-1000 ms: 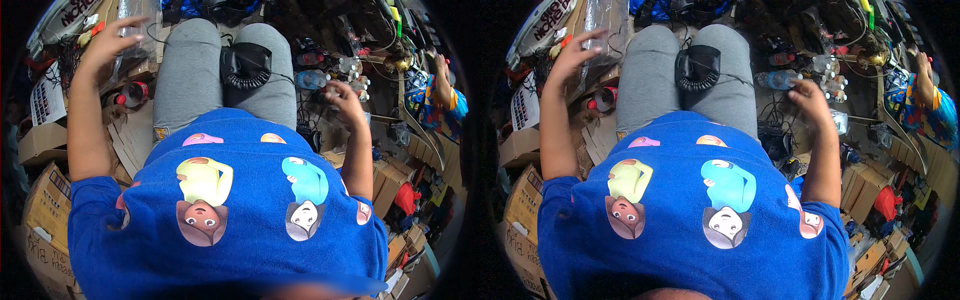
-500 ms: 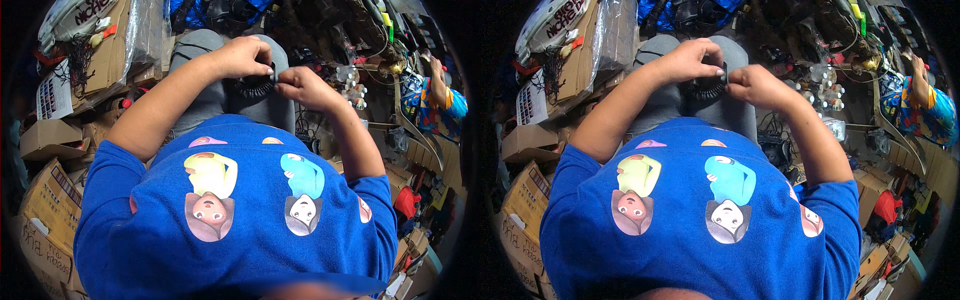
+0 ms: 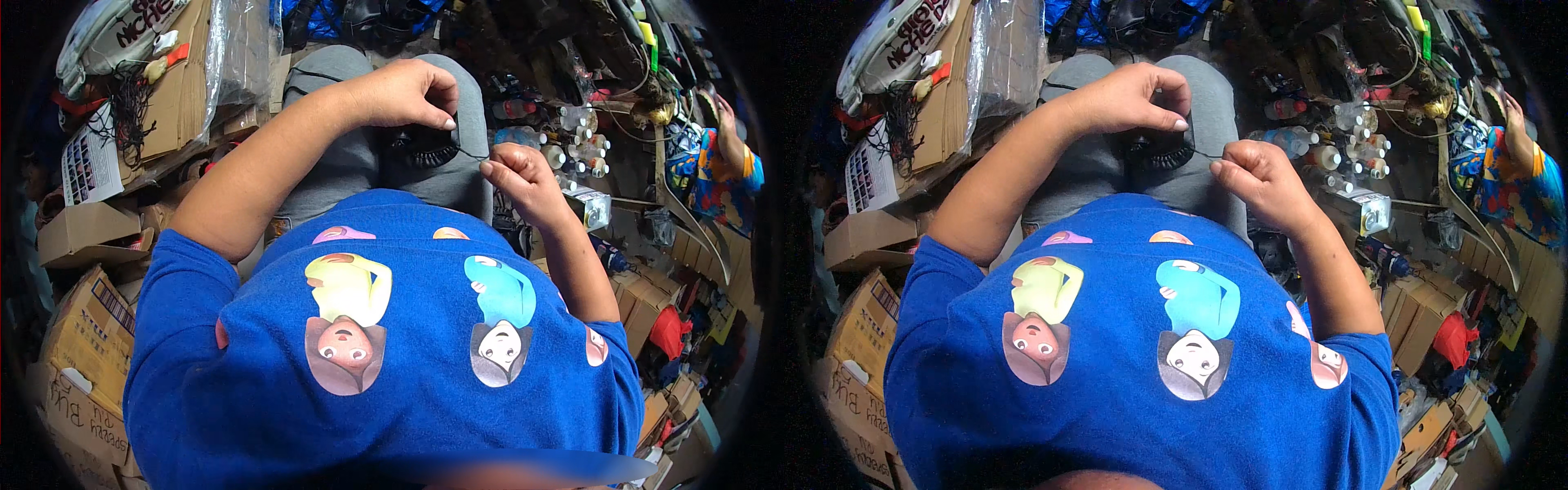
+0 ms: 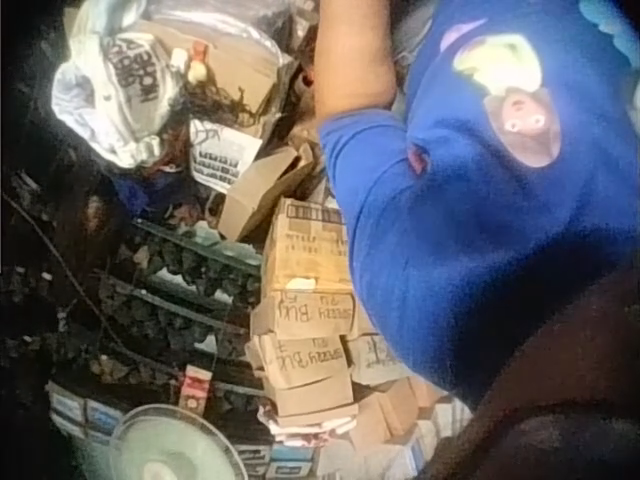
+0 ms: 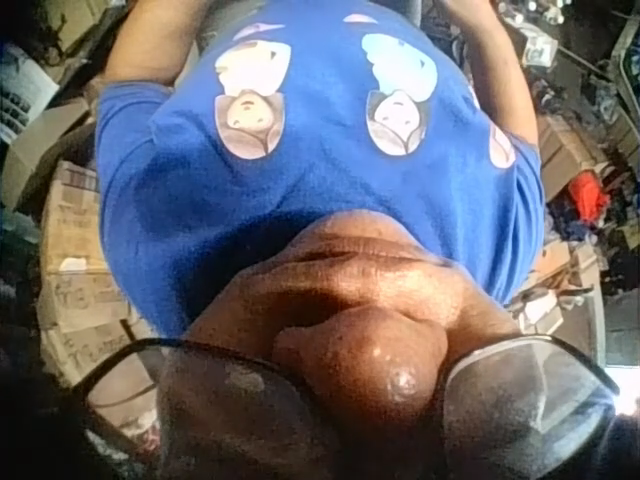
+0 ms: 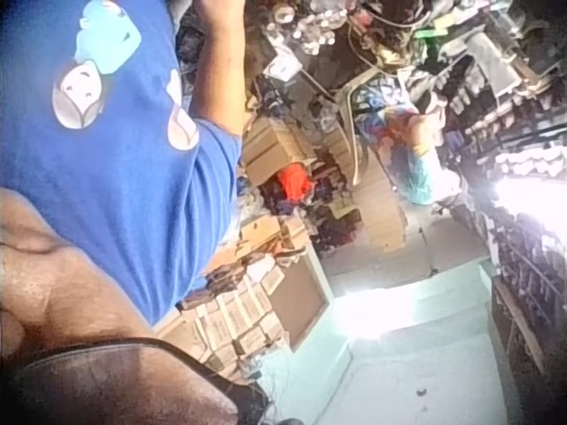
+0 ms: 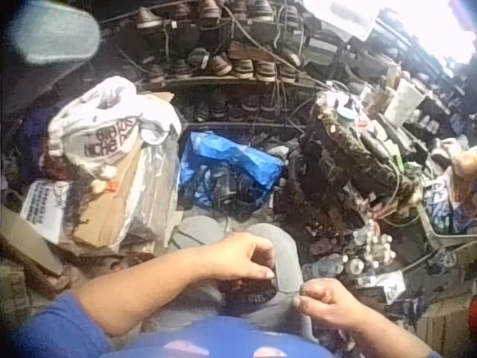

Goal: Hand-stitching the edge of a black shoe sole component using a needle and thread.

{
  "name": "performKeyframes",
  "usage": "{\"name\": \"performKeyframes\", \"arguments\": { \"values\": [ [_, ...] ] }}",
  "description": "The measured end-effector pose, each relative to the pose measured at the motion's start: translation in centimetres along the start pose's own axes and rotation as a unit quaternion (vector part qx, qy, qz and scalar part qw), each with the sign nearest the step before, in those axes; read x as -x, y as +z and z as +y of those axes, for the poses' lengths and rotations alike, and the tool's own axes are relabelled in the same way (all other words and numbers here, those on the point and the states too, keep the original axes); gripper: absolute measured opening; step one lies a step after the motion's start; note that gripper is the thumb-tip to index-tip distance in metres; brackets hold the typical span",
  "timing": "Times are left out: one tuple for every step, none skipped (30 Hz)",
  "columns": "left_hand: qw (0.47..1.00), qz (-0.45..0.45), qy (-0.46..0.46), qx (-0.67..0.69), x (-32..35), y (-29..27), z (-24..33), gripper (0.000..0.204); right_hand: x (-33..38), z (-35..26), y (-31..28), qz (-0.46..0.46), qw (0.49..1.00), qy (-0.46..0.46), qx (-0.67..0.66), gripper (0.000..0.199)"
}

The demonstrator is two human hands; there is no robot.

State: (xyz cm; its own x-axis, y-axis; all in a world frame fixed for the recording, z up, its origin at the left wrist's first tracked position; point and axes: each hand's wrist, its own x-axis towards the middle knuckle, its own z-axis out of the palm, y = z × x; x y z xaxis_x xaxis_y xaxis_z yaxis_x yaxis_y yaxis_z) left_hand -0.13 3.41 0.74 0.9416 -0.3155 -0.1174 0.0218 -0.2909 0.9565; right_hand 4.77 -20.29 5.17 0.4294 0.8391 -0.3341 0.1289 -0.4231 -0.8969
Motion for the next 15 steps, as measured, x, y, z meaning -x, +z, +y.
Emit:
{"name": "performKeyframes", "arguments": {
  "values": [
    [1.000, -0.008, -0.005, 0.015, 0.0, -0.1, 0.0, 0.020, 0.0, 0.0, 0.0, 0.003, 1.000, 0.002, -0.014, 0.036],
    [1.000, -0.008, -0.006, 0.017, -0.1, -0.1, -0.2, 0.020, 0.1, 0.1, 0.0, 0.006, 1.000, 0.003, -0.027, 0.037],
    [0.999, -0.010, -0.004, 0.035, -0.1, -0.2, -0.5, 0.019, 0.2, 0.1, 0.1, 0.005, 1.000, 0.005, -0.028, 0.037],
    [0.999, -0.011, -0.001, 0.053, -0.1, -0.2, -0.7, 0.019, 0.2, 0.2, 0.1, 0.010, 0.999, 0.005, -0.044, 0.037],
    [0.998, -0.013, -0.001, 0.054, -0.1, -0.2, -0.7, 0.019, 0.3, 0.2, 0.1, 0.015, 0.998, 0.006, -0.060, 0.037],
    [0.998, -0.014, 0.000, 0.067, -0.2, -0.3, -0.6, 0.018, 0.4, 0.3, 0.1, 0.016, 0.998, 0.008, -0.061, 0.037],
    [0.997, -0.015, 0.001, 0.080, -0.2, -0.3, -0.6, 0.018, 0.5, 0.5, 0.0, 0.020, 0.996, 0.018, -0.082, 0.036],
    [0.997, -0.015, 0.000, 0.081, -0.3, -0.3, -0.8, 0.018, 0.6, 0.5, 0.0, 0.022, 0.994, 0.028, -0.103, 0.036],
    [0.996, -0.023, -0.009, 0.088, -0.3, -0.4, -1.0, 0.017, 0.8, 0.3, 0.1, 0.022, 0.994, 0.029, -0.104, 0.036],
    [0.995, -0.032, -0.017, 0.096, -0.4, -0.5, -1.2, 0.017, 1.3, -0.3, 0.1, 0.089, 0.984, 0.047, -0.146, 0.032],
    [0.995, -0.032, -0.018, 0.096, -0.5, -0.7, -1.3, 0.017, 1.5, -1.0, -0.1, 0.155, 0.968, 0.063, -0.187, 0.029],
    [0.995, -0.031, -0.019, 0.096, -0.5, -0.8, -1.1, 0.017, 1.9, -1.8, -0.7, 0.181, 0.947, -0.009, -0.264, 0.021],
    [0.995, -0.030, -0.020, 0.096, -0.4, -0.8, -1.1, 0.017, 1.9, -0.4, -3.0, 0.076, 0.934, -0.128, -0.325, 0.020],
    [0.995, -0.033, -0.018, 0.096, -0.5, -0.9, -1.2, 0.017, 2.1, -0.8, -3.7, 0.102, 0.959, -0.068, -0.257, 0.018],
    [0.993, -0.042, -0.030, 0.108, -0.4, -1.1, -1.4, 0.018, 2.3, -1.3, -4.2, 0.127, 0.974, -0.008, -0.186, 0.017]
  ]
}}
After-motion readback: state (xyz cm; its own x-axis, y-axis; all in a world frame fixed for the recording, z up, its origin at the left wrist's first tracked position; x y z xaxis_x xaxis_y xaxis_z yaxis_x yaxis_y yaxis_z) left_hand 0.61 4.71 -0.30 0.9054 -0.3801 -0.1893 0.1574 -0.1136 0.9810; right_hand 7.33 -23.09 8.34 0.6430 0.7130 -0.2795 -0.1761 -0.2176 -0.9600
